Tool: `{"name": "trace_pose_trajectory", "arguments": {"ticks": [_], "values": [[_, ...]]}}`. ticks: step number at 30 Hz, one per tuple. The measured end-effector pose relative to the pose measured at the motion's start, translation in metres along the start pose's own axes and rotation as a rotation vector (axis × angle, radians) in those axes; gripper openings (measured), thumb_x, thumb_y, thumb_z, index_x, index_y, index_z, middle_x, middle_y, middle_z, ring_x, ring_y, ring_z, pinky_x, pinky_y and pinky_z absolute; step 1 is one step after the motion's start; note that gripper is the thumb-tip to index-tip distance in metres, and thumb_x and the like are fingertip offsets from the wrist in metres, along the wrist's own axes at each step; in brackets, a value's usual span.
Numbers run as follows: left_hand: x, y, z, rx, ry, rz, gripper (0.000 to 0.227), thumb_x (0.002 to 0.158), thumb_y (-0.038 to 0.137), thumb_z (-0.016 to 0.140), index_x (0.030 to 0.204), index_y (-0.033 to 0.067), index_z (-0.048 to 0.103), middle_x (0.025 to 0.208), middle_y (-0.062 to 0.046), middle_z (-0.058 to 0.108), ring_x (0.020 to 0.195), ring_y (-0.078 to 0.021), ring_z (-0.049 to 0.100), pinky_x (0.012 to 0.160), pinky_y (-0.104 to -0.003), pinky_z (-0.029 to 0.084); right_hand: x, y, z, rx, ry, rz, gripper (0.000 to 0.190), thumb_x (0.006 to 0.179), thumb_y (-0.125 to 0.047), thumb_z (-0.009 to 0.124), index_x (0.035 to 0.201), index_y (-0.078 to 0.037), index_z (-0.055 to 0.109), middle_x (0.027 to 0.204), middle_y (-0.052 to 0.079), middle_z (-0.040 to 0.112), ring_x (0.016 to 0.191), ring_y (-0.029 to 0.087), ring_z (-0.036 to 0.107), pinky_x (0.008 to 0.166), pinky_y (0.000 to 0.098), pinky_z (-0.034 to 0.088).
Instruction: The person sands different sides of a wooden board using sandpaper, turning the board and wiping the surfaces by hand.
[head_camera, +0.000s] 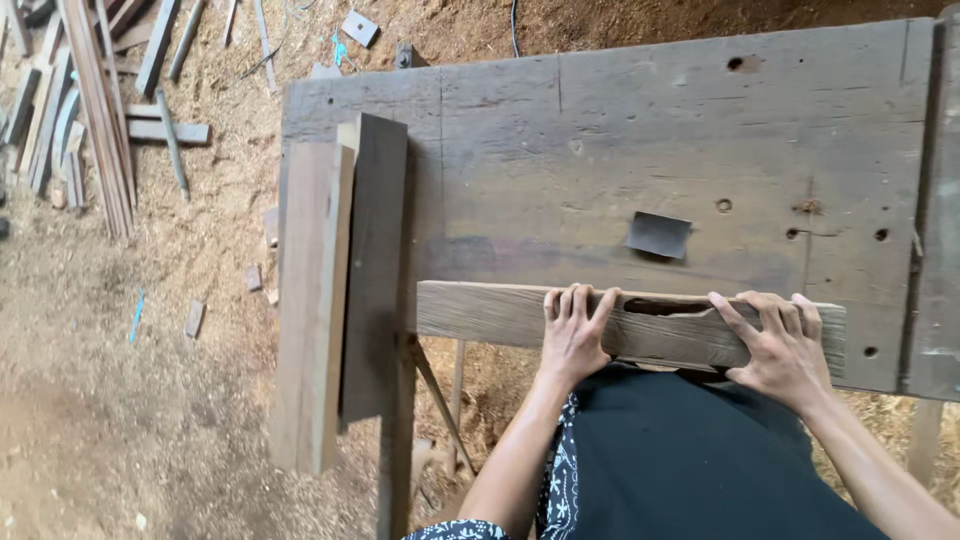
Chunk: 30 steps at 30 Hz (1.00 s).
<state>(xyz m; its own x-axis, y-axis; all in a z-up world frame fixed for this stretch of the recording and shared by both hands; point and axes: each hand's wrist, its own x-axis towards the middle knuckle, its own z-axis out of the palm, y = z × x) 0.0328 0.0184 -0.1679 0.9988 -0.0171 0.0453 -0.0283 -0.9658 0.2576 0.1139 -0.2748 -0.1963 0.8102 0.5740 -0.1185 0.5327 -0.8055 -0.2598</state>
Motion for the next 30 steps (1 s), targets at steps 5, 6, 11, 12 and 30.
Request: {"name": "trace_pose_trajectory", "arguments": {"ticks": [5,6,11,12,30], "values": [[0.010,-0.053,0.003,-0.025,-0.275,-0.025,0.101,0.052,0.025,0.090,0.144,0.0204,0.048,0.126,-0.020,0.052,0.126,-0.0380,0.046,0.113,-0.057,0.029,0.038,-0.029,0.030,0.091,-0.215,-0.017,0.132,0.044,-0.041,0.094,0.158,-0.041,0.028,0.143,0.005,0.041,0.142,0.025,0.034,0.128,0.0507,0.015],[0.018,-0.060,0.005,-0.030,-0.271,-0.007,0.101,0.052,0.025,0.090,0.144,0.0204,0.048,0.126,-0.020,0.052,0.126,-0.0380,0.046,0.113,-0.057,0.029,0.045,-0.031,0.029,0.084,-0.208,-0.001,0.132,0.044,-0.041,0.094,0.158,-0.041,0.028,0.143,0.005,0.041,0.142,0.025,0.034,0.128,0.0507,0.015],[0.035,-0.073,0.011,-0.003,-0.400,0.014,0.111,0.046,0.047,0.096,0.141,0.0157,0.049,0.123,-0.020,0.053,0.123,-0.0394,0.047,0.109,-0.060,0.031,0.066,-0.040,0.023,0.108,-0.485,0.142,0.120,0.061,-0.037,0.093,0.156,-0.044,0.020,0.158,0.000,0.030,0.151,0.022,0.028,0.131,0.0411,0.015],[0.040,-0.073,0.010,-0.009,-0.404,0.027,0.111,0.046,0.047,0.096,0.141,0.0157,0.049,0.123,-0.020,0.053,0.123,-0.0394,0.047,0.109,-0.060,0.031,0.065,-0.041,0.020,0.108,-0.486,0.156,0.120,0.061,-0.037,0.093,0.156,-0.044,0.020,0.158,0.000,0.030,0.151,0.022,0.028,0.131,0.0411,0.015],[0.055,-0.093,-0.026,-0.139,-0.325,-0.091,0.076,0.065,0.034,0.090,0.133,0.0171,0.060,0.131,-0.008,0.060,0.132,-0.0303,0.049,0.118,-0.053,0.027,0.170,-0.003,0.032,0.635,-0.372,0.142,0.076,0.081,-0.052,0.077,0.146,-0.023,0.052,0.154,0.009,0.045,0.144,0.029,0.041,0.119,0.0500,0.034]]}}
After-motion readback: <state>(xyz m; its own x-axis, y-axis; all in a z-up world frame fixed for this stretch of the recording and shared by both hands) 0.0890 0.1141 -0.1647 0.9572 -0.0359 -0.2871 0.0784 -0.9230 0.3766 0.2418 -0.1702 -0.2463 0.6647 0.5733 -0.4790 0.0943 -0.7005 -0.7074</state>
